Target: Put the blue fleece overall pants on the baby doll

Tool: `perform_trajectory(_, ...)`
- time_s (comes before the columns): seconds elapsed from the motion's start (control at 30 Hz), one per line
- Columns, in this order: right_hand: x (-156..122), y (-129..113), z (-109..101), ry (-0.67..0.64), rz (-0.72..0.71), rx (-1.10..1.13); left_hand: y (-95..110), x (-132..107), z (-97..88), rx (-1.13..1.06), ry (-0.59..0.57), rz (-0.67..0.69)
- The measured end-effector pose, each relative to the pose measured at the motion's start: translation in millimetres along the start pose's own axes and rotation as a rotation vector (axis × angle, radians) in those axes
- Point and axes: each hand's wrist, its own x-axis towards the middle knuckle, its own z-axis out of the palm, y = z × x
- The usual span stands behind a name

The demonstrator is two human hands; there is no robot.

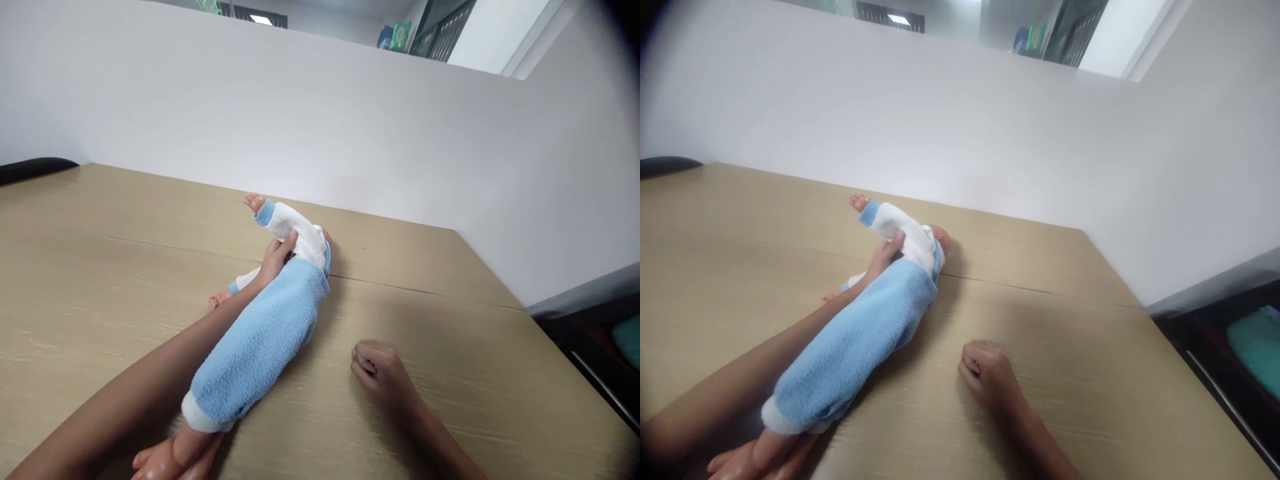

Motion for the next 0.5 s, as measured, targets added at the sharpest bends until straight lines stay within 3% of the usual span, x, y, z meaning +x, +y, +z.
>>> perform_trajectory(0.1,3,0,-1,0.007,0.038,0.055,-2,-2,9.6,0.039,0.014,0.032)
perform_trajectory(0.5,3,0,1,0.012,0.059,0.08,-9,-13,29.4,0.344,-0.115,0.089)
